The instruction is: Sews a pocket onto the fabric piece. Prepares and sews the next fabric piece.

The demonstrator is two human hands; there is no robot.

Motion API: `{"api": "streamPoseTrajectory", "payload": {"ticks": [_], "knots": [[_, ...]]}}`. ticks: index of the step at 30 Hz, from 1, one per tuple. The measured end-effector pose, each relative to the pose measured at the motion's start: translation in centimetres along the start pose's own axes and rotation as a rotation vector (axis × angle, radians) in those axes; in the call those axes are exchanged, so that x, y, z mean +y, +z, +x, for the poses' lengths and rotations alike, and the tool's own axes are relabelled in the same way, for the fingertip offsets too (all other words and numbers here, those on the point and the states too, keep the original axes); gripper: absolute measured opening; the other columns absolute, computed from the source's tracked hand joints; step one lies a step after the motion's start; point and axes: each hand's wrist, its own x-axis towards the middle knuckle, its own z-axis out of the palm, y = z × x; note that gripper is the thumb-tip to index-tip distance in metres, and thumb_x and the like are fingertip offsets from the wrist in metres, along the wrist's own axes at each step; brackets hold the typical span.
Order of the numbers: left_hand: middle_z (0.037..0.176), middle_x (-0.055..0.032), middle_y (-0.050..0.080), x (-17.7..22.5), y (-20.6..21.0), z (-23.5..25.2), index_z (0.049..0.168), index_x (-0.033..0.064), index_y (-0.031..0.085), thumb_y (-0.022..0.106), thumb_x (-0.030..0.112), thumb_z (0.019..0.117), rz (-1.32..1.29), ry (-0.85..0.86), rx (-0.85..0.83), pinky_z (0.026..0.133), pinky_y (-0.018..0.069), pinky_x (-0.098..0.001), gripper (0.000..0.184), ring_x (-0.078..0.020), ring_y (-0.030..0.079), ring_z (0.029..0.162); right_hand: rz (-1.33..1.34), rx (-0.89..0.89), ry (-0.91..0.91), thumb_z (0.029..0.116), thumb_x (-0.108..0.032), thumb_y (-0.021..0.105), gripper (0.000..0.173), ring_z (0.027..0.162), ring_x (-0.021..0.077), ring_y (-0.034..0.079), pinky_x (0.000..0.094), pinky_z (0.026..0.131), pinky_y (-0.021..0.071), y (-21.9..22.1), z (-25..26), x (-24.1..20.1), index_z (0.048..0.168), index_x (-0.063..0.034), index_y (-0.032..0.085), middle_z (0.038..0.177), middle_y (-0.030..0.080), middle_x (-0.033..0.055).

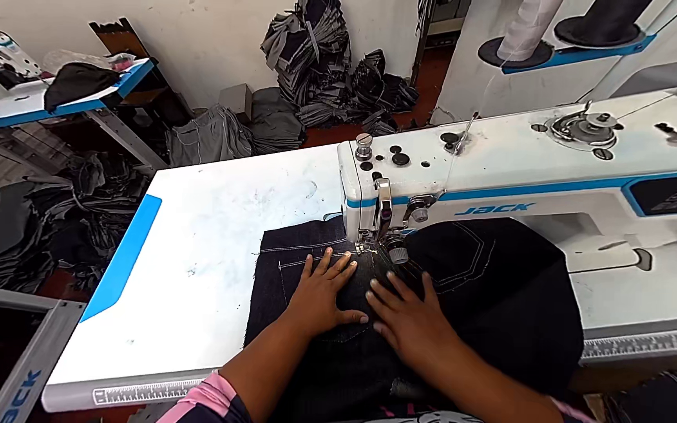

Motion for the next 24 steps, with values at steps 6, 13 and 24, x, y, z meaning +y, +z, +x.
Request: {"api": "streamPoseTrajectory", "payload": {"ticks": [6,13,24], "knots": [[0.172,0.0027,0.021,-0.9,-0.5,1.1,0.162,0.0199,0.034,0.065,0.071,0.0849,-0.004,0.037,0.062,0.124,-0.0053,-0.0622,0.098,-0.0258,0.0,0.161,0.016,0.376,-0.108,0.1064,-0.038,0.039,0.046,0.144,0.0402,0.046,0.0834,0.106,0.0224,3.8,-1.3,1.2,0.137,-0.0183,0.067,0.149,0.059,0.0023],[0.171,0.0005,0.024,-1.9,-2.7,3.9,0.159,0.0171,0.039,0.065,0.072,0.0849,0.03,0.0,0.058,0.124,-0.0069,-0.0604,0.096,-0.0249,0.0,0.161,0.092,0.262,-0.122,0.1072,-0.034,0.044,0.042,0.147,0.0388,0.043,0.077,0.115,0.0183,1.0,2.1,3.2,0.136,-0.0158,0.069,0.15,0.058,0.0047],[0.172,0.001,0.022,-3.6,-4.8,7.7,0.161,0.0182,0.036,0.064,0.071,0.0866,-0.012,-0.028,0.099,0.125,-0.0072,-0.059,0.096,-0.0246,0.002,0.161,0.104,0.445,-0.216,0.1023,-0.032,0.055,0.035,0.126,0.0354,0.064,0.0703,0.11,0.036,0.1,7.0,6.5,0.12,-0.0117,0.077,0.131,0.071,0.0089]]}}
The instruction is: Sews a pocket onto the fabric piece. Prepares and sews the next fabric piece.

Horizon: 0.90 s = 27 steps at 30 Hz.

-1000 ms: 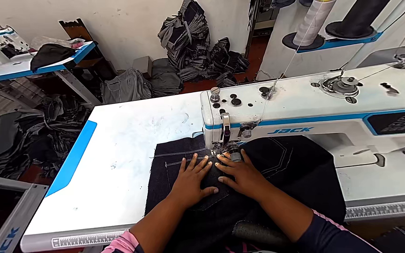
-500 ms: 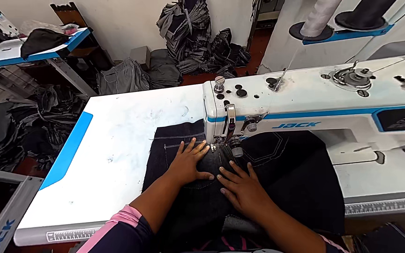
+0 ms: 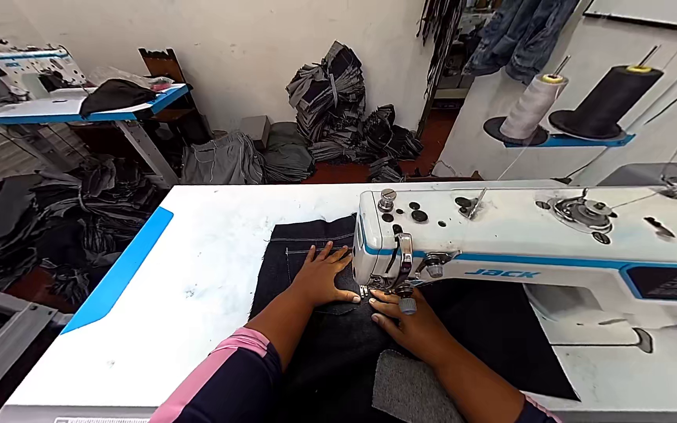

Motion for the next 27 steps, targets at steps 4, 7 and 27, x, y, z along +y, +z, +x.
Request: {"api": "streamPoseTrajectory", "payload": {"ticks": [4,7,27], "knots": [[0.173,0.0009,0.016,-0.3,-0.7,0.7,0.163,0.0181,0.029,0.059,0.071,0.0904,0.039,0.025,-0.038,0.124,-0.008,-0.0619,0.095,-0.0257,-0.002,0.161,-0.023,-0.106,0.089,0.1033,-0.039,0.052,0.04,0.127,0.032,0.063,0.0608,0.115,0.0338,-0.5,1.0,0.4,0.125,-0.0143,0.075,0.129,0.071,0.0105],[0.173,-0.0066,0.014,-1.9,-0.5,0.3,0.162,0.0135,0.03,0.047,0.06,0.1025,0.167,0.271,-0.106,0.12,-0.0102,-0.0693,0.078,-0.0327,-0.004,0.16,-0.142,-0.342,0.26,0.1067,-0.037,0.049,0.048,0.151,0.0395,0.035,0.0734,0.119,0.0104,-2.1,0.0,-3.7,0.148,-0.0143,0.056,0.156,0.05,0.012],[0.174,-0.0064,0.008,6.3,4.5,-7.7,0.166,0.0185,0.017,0.027,0.05,0.1091,0.055,-0.174,-0.008,0.118,-0.0073,-0.0738,0.066,-0.0328,-0.001,0.16,0.022,-0.194,0.122,0.1051,-0.024,0.048,0.043,0.149,0.0363,0.039,0.0749,0.117,0.0172,-0.5,-5.6,-7.5,0.143,-0.0102,0.061,0.156,0.051,0.0061]]}}
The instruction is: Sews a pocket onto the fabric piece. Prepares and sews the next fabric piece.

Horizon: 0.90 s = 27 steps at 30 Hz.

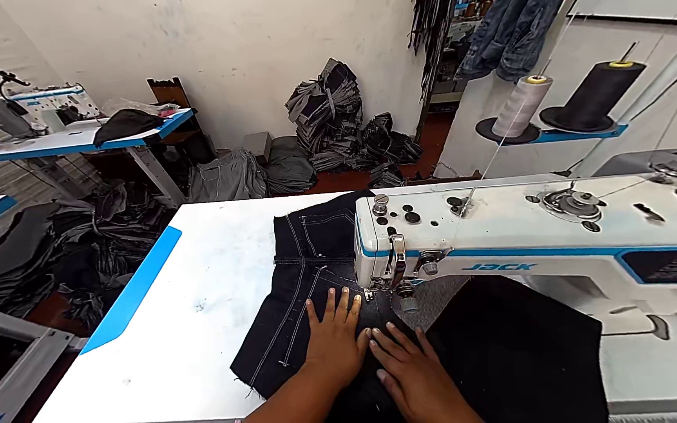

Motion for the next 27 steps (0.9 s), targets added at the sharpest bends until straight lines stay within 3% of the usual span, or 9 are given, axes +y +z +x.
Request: {"api": "streamPoseTrajectory", "payload": {"ticks": [3,9,14,19,24,27], "knots": [[0.174,-0.005,0.008,0.1,-0.3,0.5,0.166,0.0198,0.016,0.025,0.042,0.1104,0.02,-0.024,-0.006,0.118,-0.0068,-0.0737,0.061,-0.0326,-0.002,0.16,-0.121,0.119,-0.031,0.1043,-0.031,0.046,0.045,0.145,0.0364,0.045,0.0762,0.112,0.0255,2.0,-0.1,1.0,0.142,-0.0139,0.063,0.152,0.056,0.0025],[0.173,-0.0053,0.014,0.9,-1.8,2.6,0.164,0.0186,0.025,0.022,0.038,0.1119,0.042,-0.104,-0.029,0.119,-0.0065,-0.0725,0.056,-0.0324,0.001,0.16,0.001,-0.077,0.01,0.1074,-0.035,0.045,0.046,0.154,0.0309,0.032,0.0683,0.122,0.0102,-0.9,2.7,2.9,0.147,-0.0152,0.057,0.159,0.048,0.0019],[0.172,-0.004,0.019,0.9,-2.4,4.1,0.157,0.0151,0.041,0.02,0.035,0.112,0.042,-0.147,-0.018,0.119,-0.0065,-0.0713,0.054,-0.0318,0.001,0.16,0.046,-0.11,0.009,0.1077,-0.037,0.045,0.047,0.154,0.0304,0.031,0.0638,0.124,0.0064,-1.7,4.5,4.2,0.146,-0.0132,0.058,0.158,0.049,0.0051],[0.172,-0.0042,0.019,0.8,-2.6,4.6,0.157,0.016,0.042,0.021,0.039,0.1116,0.056,-0.162,-0.02,0.119,-0.006,-0.0717,0.055,-0.0319,0.001,0.16,0.023,-0.171,0.101,0.1087,-0.038,0.044,0.05,0.157,0.0287,0.025,0.0591,0.127,0.0017,-2.3,5.0,3.5,0.149,-0.0092,0.05,0.16,0.045,0.0077],[0.173,-0.0097,0.011,-0.1,-3.8,4.7,0.159,0.0138,0.037,0.022,0.046,0.1117,0.098,-0.073,-0.113,0.118,-0.0008,-0.0754,0.059,-0.0377,-0.002,0.159,-0.065,-0.201,0.31,0.1103,-0.027,0.041,0.052,0.159,0.0326,0.015,0.0708,0.121,0.0023,-1.1,2.5,-1.1,0.159,-0.0122,0.037,0.169,0.029,0.0067],[0.172,-0.0101,0.017,-2.8,-4.9,5.1,0.159,0.0143,0.037,0.029,0.051,0.1103,0.19,0.151,-0.154,0.12,0.0068,-0.0717,0.062,-0.0376,0.006,0.159,-0.096,-0.048,0.207,0.1092,-0.029,0.041,0.05,0.156,0.0341,0.025,0.0746,0.118,0.0089,0.3,1.8,0.3,0.156,-0.011,0.044,0.166,0.036,0.0069]]}}
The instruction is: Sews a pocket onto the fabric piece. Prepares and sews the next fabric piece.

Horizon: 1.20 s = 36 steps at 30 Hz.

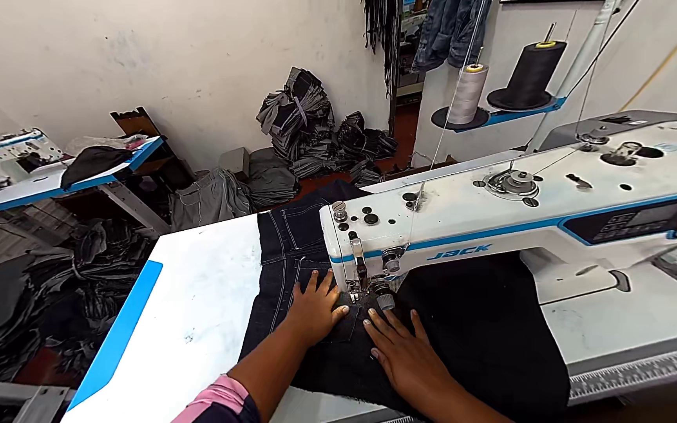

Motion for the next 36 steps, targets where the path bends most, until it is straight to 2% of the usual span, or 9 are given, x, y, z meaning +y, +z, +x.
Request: {"api": "streamPoseTrajectory", "payload": {"ticks": [2,4,7,14,20,24,28,33,36], "knots": [[0.168,-0.0089,0.032,-2.3,1.2,0.0,0.158,0.0114,0.04,0.032,0.043,0.111,0.0,0.215,0.084,0.125,0.0047,-0.0608,0.057,-0.0296,0.014,0.159,0.03,-0.05,-0.054,0.1102,-0.031,0.039,0.05,0.156,0.0332,0.025,0.0733,0.119,0.0069,-0.8,0.5,1.2,0.156,-0.0114,0.044,0.166,0.036,0.0061],[0.157,-0.0099,0.05,-3.0,3.4,-0.2,0.15,0.0087,0.052,0.038,0.034,0.1097,-0.1,0.354,0.294,0.127,0.0153,-0.0514,0.05,-0.0272,0.031,0.154,0.062,-0.093,-0.131,0.1109,-0.03,0.038,0.048,0.156,0.0315,0.026,0.0701,0.121,0.0067,-1.7,1.2,2.9,0.155,-0.0119,0.046,0.164,0.039,0.0059],[0.149,-0.011,0.058,0.4,6.1,-2.0,0.14,0.0051,0.063,0.045,0.026,0.1074,-0.272,0.209,0.51,0.124,0.0265,-0.0511,0.043,-0.0303,0.044,0.147,0.119,-0.002,-0.28,0.1101,-0.029,0.04,0.044,0.151,0.0276,0.038,0.0603,0.125,0.0164,-2.3,2.1,7.0,0.146,-0.0106,0.058,0.156,0.051,0.007],[0.158,-0.0062,0.049,3.3,6.6,-3.1,0.148,0.0154,0.056,0.035,0.027,0.11,-0.292,0.032,0.444,0.126,0.0198,-0.0535,0.045,-0.0287,0.034,0.153,-0.029,-0.076,-0.002,0.109,-0.026,0.044,0.039,0.141,0.0353,0.046,0.0559,0.121,0.0266,-3.8,5.1,2.8,0.136,-0.0064,0.065,0.141,0.058,0.0171],[0.156,-0.0084,0.051,2.7,6.8,-2.8,0.144,0.0164,0.06,0.036,0.028,0.1096,-0.331,0.067,0.464,0.125,0.0191,-0.0562,0.044,-0.0309,0.035,0.152,0.132,-0.017,-0.167,0.1077,-0.03,0.046,0.038,0.147,0.0341,0.042,0.0581,0.123,0.0225,-1.4,2.5,2.2,0.128,-0.0073,0.069,0.149,0.057,0.0108],[0.157,-0.0082,0.05,2.5,6.4,-2.8,0.143,0.0144,0.062,0.042,0.033,0.1088,-0.344,0.071,0.433,0.126,0.0148,-0.057,0.043,-0.03,0.033,0.153,0.222,0.203,-0.093,0.1016,-0.012,0.053,0.028,0.118,0.0374,0.065,0.0516,0.107,0.046,-1.2,1.4,1.4,0.123,-0.0011,0.068,0.121,0.071,0.0176],[0.158,-0.0067,0.048,2.4,6.4,-2.8,0.144,0.018,0.061,0.043,0.041,0.1081,-0.322,0.054,0.42,0.126,0.0137,-0.0569,0.046,-0.0289,0.031,0.154,0.083,0.259,-0.118,0.1016,-0.008,0.051,0.029,0.118,0.0355,0.065,0.0534,0.103,0.048,0.4,1.4,0.5,0.117,-0.0065,0.076,0.131,0.07,0.0101],[0.159,-0.0044,0.048,2.1,6.2,-2.7,0.143,0.0188,0.061,0.047,0.047,0.1057,-0.333,0.036,0.4,0.127,0.0128,-0.055,0.049,-0.0254,0.03,0.155,-0.029,0.119,-0.085,0.1088,-0.026,0.042,0.041,0.141,0.0354,0.05,0.0594,0.113,0.0379,0.6,-0.7,-0.1,0.142,-0.0111,0.062,0.15,0.057,0.0052],[0.159,-0.0036,0.047,2.3,6.0,-2.8,0.144,0.0187,0.061,0.05,0.048,0.1047,-0.34,0.01,0.373,0.128,0.0114,-0.0531,0.05,-0.0234,0.029,0.155,-0.051,0.173,-0.113,0.1086,-0.028,0.041,0.042,0.14,0.0345,0.052,0.0594,0.112,0.0399,1.1,-1.2,0.3,0.142,-0.0126,0.062,0.15,0.058,0.0032]]}}
